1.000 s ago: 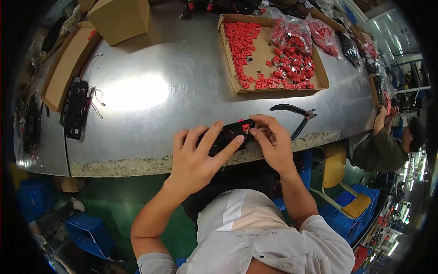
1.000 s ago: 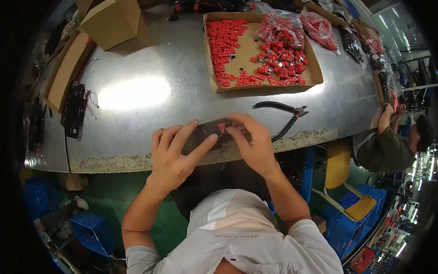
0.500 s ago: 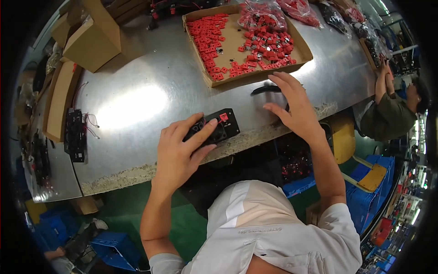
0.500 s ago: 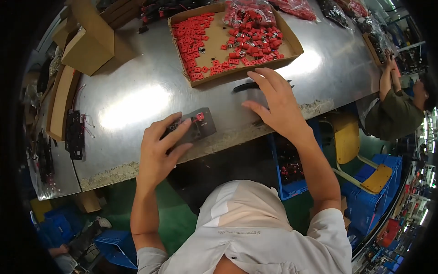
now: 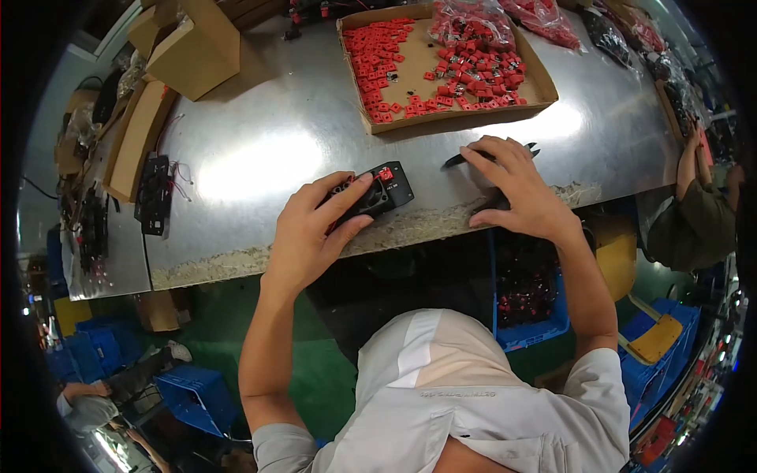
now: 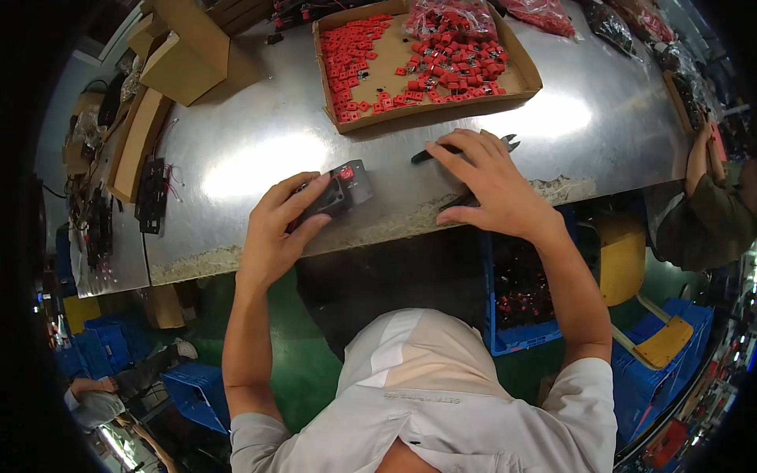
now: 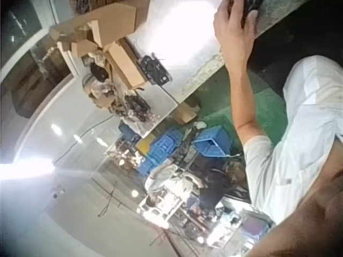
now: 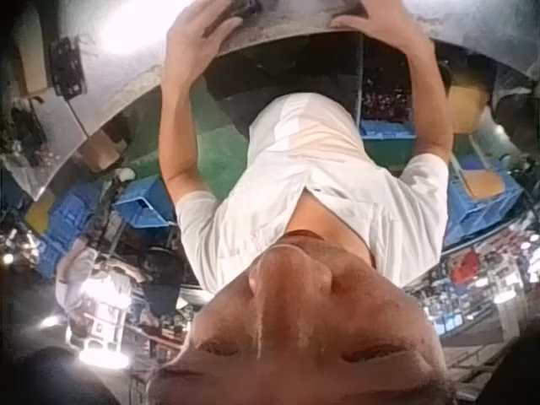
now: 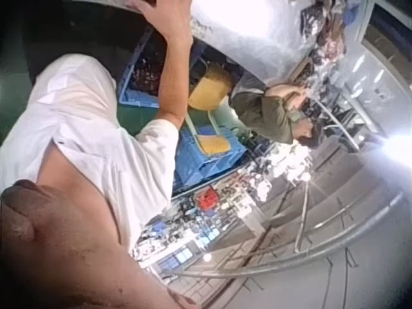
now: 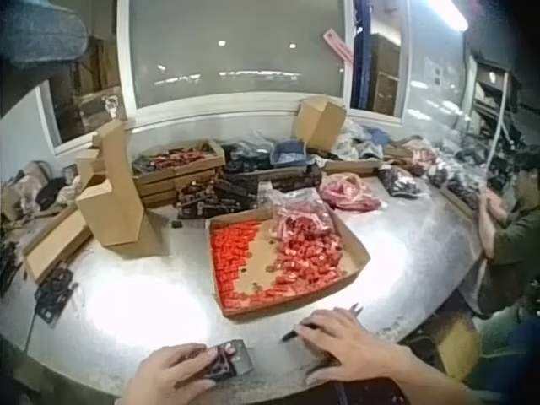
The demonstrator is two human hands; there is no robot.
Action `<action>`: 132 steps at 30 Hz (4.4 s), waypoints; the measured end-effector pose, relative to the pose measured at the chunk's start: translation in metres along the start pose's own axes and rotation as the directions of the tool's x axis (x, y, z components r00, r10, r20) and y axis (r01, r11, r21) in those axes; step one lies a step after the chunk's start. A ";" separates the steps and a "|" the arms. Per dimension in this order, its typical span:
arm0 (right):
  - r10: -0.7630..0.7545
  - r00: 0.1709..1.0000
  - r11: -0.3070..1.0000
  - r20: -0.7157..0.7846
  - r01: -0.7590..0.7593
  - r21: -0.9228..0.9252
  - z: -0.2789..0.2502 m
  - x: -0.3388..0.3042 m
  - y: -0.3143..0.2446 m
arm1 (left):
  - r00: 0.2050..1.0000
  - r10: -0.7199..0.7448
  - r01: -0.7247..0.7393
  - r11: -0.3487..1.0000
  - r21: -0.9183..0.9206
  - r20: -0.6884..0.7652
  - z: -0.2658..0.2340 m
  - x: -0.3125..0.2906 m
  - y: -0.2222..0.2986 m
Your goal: Assembling small electronic components by inserting plastic parts and using pliers to secure them.
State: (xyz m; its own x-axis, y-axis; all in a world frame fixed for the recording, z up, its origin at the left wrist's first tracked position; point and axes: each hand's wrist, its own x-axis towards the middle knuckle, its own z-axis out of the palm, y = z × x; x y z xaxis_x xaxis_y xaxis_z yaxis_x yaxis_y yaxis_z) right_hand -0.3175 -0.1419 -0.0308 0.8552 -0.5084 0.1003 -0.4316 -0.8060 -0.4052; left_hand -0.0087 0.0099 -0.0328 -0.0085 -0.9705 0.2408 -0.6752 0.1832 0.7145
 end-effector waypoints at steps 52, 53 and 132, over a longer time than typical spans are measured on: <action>0.314 0.946 0.009 -0.081 0.082 0.997 0.091 -0.032 -0.104 | 0.944 -0.235 0.019 0.738 -0.675 -0.230 0.100 -0.102 0.065; 0.305 0.949 0.037 -0.082 0.074 0.997 0.090 -0.032 -0.105 | 0.949 -0.228 0.025 0.744 -0.668 -0.218 0.101 -0.104 0.063; 0.327 0.942 -0.076 0.075 -0.053 0.996 0.062 0.018 -0.067 | 0.981 0.194 -0.184 0.908 0.377 0.011 0.026 -0.008 0.057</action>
State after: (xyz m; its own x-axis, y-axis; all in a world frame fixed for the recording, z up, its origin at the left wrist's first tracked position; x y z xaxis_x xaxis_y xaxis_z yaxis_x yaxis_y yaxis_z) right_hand -0.2554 -0.0782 -0.0584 0.6863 -0.7196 -0.1056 0.2732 0.3896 -0.8795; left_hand -0.0661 0.0237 -0.0108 -0.1476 -0.9180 0.3680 -0.8892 0.2861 0.3570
